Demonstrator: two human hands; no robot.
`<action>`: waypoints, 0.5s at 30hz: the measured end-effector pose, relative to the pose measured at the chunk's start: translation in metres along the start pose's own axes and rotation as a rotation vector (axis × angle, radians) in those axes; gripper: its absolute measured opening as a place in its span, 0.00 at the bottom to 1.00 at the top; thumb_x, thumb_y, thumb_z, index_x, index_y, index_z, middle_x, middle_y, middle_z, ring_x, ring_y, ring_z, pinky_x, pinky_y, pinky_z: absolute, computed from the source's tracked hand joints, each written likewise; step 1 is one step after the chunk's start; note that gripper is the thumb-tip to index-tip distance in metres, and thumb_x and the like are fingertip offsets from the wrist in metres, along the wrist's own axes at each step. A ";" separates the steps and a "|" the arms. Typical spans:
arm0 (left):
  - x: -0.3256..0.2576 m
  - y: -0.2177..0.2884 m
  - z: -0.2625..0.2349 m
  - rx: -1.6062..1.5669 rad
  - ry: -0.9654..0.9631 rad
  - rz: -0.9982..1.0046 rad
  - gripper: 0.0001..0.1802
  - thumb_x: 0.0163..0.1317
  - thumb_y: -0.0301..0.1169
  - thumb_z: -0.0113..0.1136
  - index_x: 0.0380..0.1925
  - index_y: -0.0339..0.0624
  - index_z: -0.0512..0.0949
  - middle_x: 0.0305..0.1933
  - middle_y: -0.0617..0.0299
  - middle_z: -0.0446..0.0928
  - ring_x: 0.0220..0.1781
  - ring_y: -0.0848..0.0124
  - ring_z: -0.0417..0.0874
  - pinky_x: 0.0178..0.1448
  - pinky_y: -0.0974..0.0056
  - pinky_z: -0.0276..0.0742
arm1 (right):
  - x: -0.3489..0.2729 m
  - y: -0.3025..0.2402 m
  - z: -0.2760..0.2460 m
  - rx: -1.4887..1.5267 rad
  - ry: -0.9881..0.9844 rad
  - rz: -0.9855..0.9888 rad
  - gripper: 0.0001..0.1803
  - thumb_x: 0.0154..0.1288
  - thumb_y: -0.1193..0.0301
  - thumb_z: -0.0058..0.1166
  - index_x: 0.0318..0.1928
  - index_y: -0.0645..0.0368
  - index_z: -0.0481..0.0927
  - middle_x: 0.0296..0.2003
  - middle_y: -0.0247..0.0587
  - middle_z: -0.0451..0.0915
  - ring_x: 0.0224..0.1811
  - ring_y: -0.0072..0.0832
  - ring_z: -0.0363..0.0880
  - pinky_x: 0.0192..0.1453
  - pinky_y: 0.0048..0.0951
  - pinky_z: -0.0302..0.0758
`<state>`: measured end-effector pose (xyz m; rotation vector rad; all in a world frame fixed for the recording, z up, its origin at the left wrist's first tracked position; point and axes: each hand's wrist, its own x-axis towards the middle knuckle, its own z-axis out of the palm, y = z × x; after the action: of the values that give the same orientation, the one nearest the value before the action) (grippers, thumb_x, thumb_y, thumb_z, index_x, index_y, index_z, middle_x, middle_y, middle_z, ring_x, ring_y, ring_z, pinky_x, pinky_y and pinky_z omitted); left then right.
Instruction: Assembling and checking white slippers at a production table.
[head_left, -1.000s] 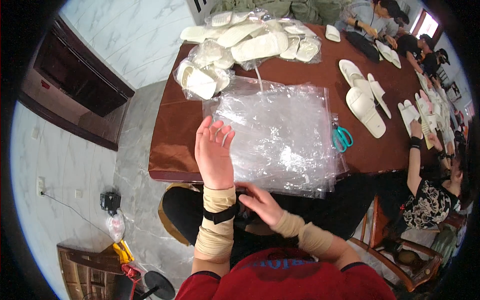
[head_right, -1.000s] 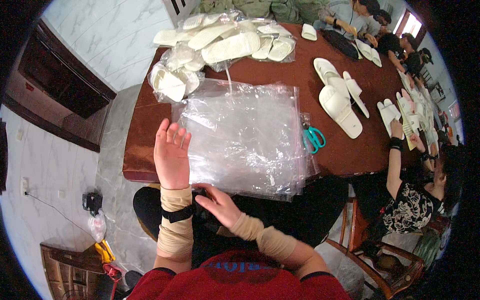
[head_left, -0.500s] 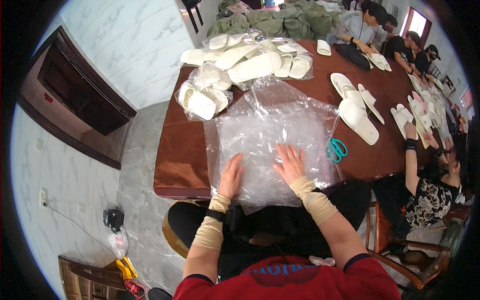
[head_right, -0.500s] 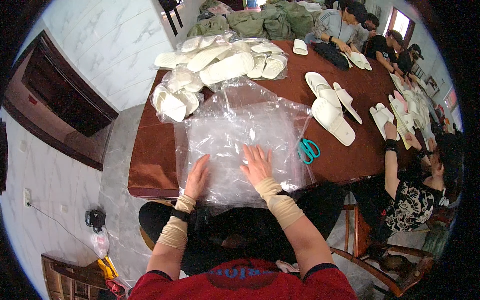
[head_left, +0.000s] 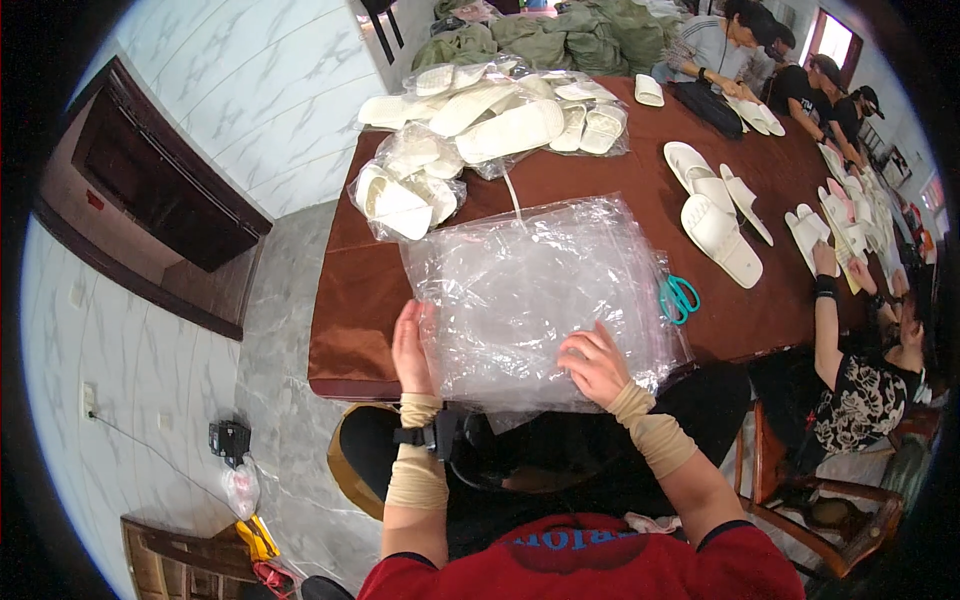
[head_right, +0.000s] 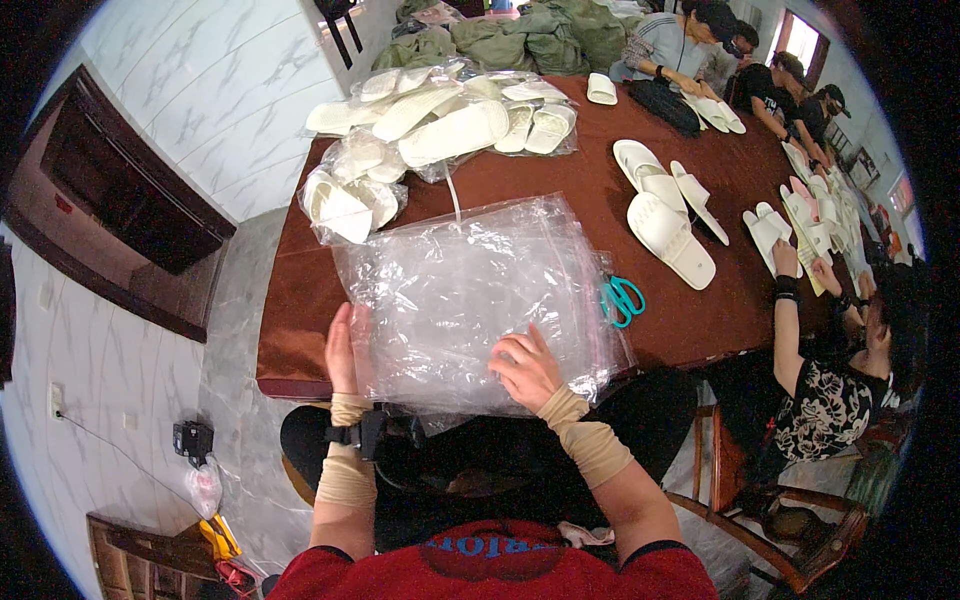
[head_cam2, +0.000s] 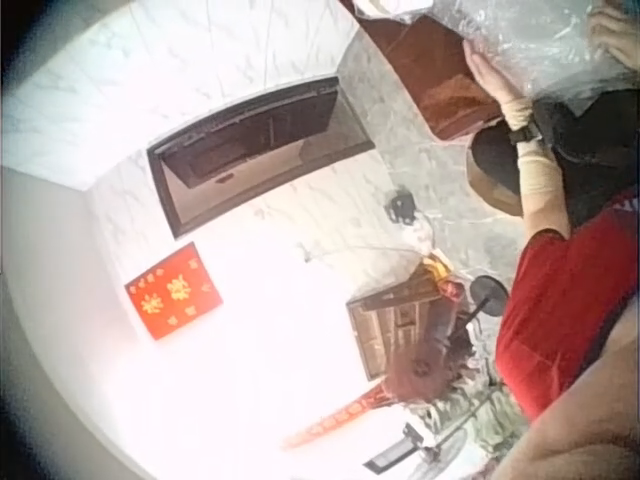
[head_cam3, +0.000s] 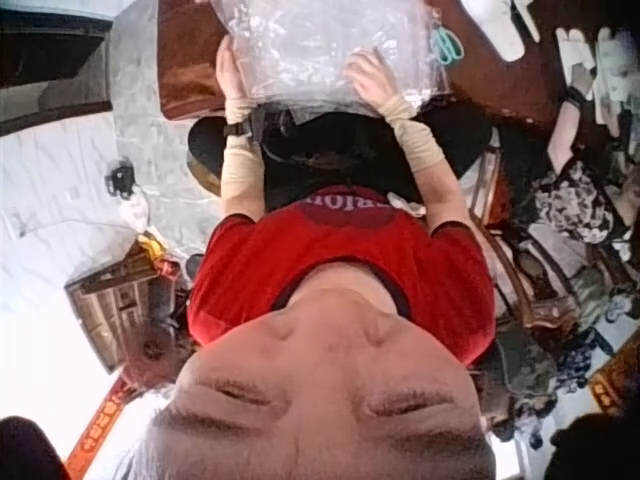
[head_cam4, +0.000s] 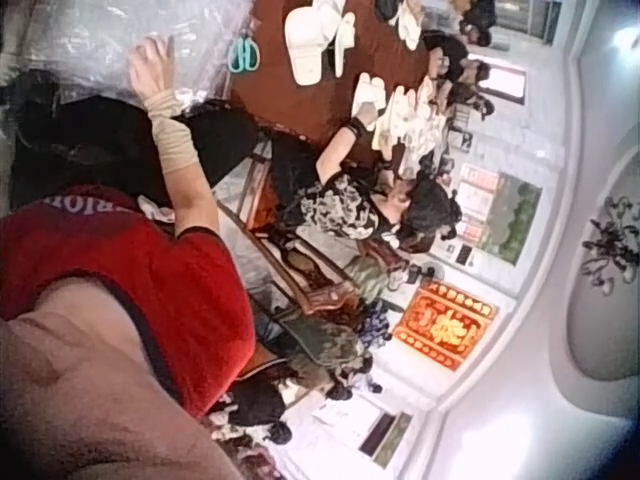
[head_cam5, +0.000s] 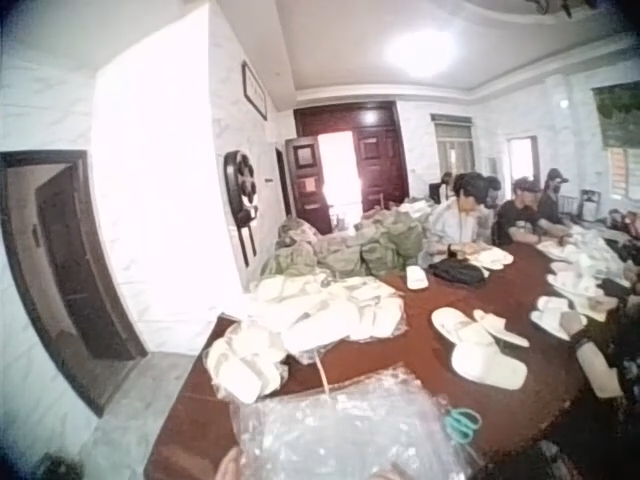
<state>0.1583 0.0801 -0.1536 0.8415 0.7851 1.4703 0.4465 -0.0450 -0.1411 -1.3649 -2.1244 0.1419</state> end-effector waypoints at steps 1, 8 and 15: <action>-0.002 0.021 0.020 0.075 0.010 0.064 0.19 0.72 0.28 0.43 0.61 0.34 0.66 0.61 0.51 0.70 0.65 0.61 0.70 0.68 0.59 0.64 | -0.004 0.002 0.000 -0.010 -0.001 0.033 0.11 0.50 0.75 0.57 0.37 0.50 0.80 0.44 0.32 0.74 0.55 0.33 0.70 0.70 0.57 0.55; 0.004 0.050 0.056 1.721 -0.561 0.556 0.28 0.64 0.46 0.53 0.64 0.60 0.67 0.76 0.62 0.48 0.77 0.56 0.44 0.72 0.34 0.40 | -0.002 -0.005 0.010 -0.066 -0.015 0.027 0.11 0.53 0.72 0.58 0.40 0.49 0.80 0.45 0.32 0.74 0.57 0.32 0.69 0.70 0.61 0.54; 0.018 -0.015 -0.009 1.802 -0.596 0.376 0.38 0.62 0.59 0.48 0.70 0.62 0.57 0.77 0.60 0.44 0.78 0.55 0.40 0.72 0.34 0.37 | 0.008 -0.008 -0.034 0.178 0.124 0.477 0.14 0.59 0.71 0.56 0.47 0.54 0.79 0.55 0.42 0.73 0.59 0.41 0.68 0.65 0.47 0.64</action>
<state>0.1577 0.0986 -0.1699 2.6784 1.4316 0.3152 0.4563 -0.0497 -0.1069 -1.6981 -1.6118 0.4147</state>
